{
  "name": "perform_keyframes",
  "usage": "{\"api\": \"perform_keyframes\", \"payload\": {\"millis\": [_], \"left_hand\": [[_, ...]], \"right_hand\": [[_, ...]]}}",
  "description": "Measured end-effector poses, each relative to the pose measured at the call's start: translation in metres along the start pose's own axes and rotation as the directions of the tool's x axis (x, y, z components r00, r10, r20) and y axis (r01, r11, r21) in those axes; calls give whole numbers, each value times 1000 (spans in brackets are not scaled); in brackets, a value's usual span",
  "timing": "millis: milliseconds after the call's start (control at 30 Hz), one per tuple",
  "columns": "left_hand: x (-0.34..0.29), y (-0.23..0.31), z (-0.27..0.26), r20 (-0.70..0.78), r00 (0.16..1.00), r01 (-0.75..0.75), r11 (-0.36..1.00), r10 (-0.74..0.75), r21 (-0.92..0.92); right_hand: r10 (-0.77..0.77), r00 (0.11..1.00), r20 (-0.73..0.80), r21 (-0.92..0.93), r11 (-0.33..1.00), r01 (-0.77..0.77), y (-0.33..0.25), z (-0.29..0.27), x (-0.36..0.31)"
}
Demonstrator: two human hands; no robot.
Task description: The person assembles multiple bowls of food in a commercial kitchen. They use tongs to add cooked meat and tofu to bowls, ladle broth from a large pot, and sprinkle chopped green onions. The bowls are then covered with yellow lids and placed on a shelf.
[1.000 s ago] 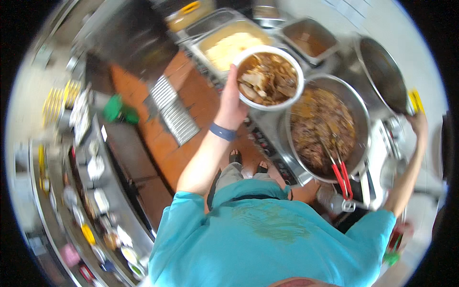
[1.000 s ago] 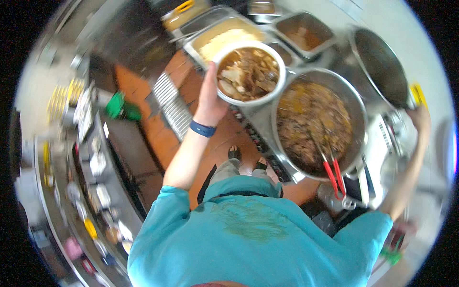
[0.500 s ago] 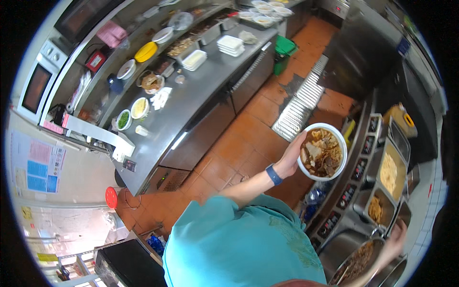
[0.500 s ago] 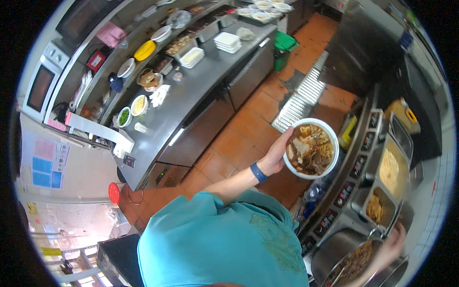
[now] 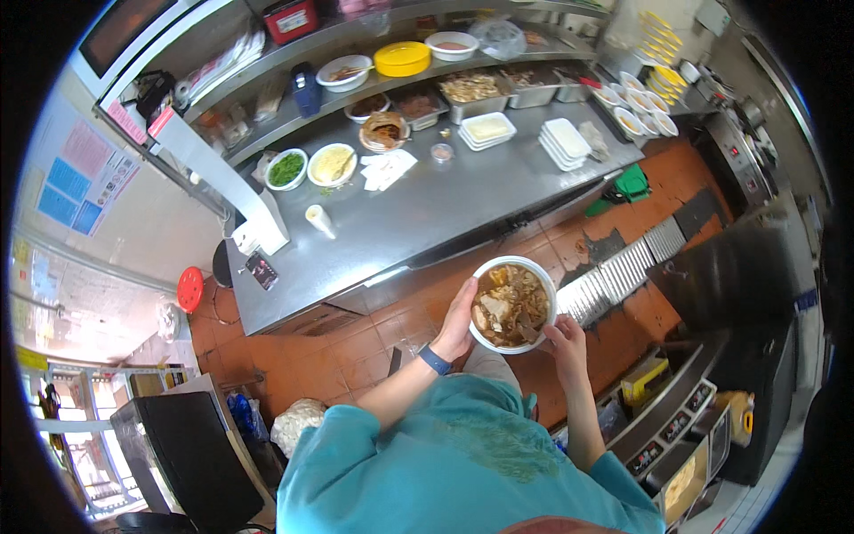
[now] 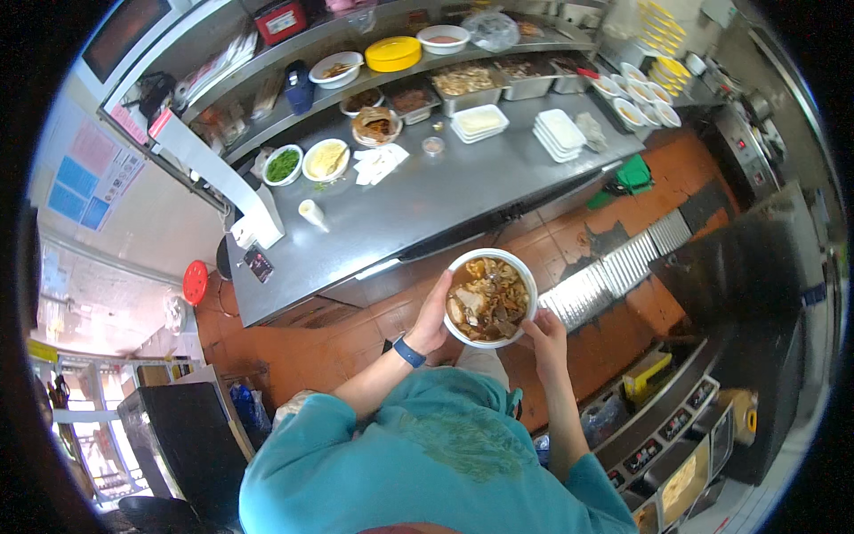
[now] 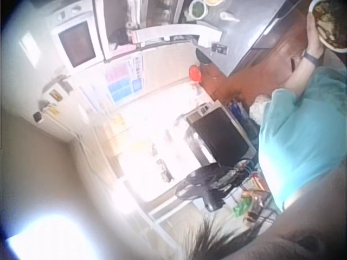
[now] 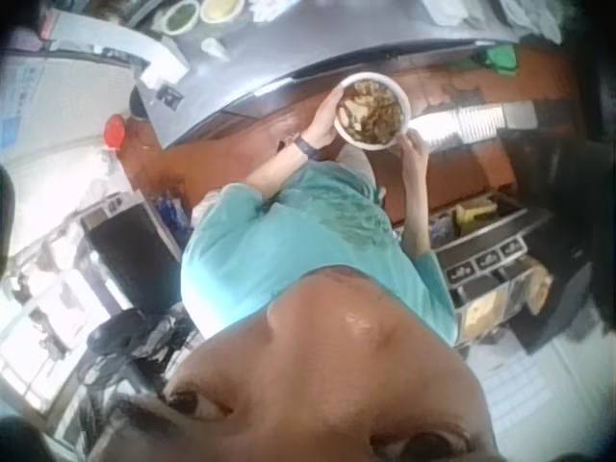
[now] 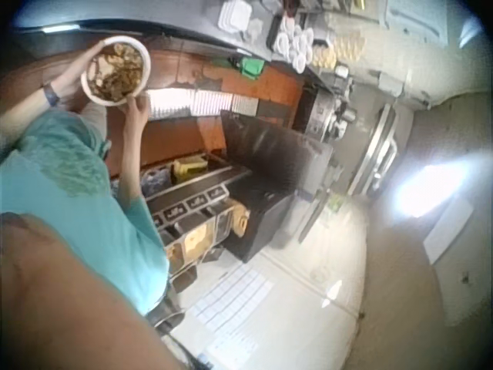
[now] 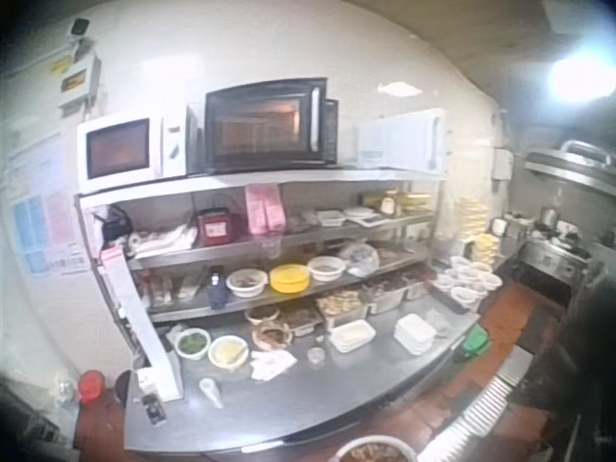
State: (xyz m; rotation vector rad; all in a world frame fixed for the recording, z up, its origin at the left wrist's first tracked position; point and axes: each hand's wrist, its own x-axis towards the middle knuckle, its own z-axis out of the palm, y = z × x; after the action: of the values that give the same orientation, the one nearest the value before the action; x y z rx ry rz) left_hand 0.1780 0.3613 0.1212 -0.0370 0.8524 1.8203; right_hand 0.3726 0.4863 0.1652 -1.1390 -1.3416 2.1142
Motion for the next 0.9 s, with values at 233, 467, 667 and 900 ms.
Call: {"api": "perform_keyframes", "payload": {"millis": [233,467,667,900], "left_hand": [[52,62,-98,-327,909,-233,966,258,114],[87,149,-200,-635,721,-53,935,278,350],[105,200,-257,-774,547,-24,930,320,367],[115,225,-322,-724,553,-26,877,412,480]], "right_hand": [[55,964,260,-185,983,-6,35,98,171],[210,845,492,-215,970,-115,91,211,297],[265,742,616,-397,918,2,129,284,362],[320,744,586,-472,881,-7,161,323,399]]}}
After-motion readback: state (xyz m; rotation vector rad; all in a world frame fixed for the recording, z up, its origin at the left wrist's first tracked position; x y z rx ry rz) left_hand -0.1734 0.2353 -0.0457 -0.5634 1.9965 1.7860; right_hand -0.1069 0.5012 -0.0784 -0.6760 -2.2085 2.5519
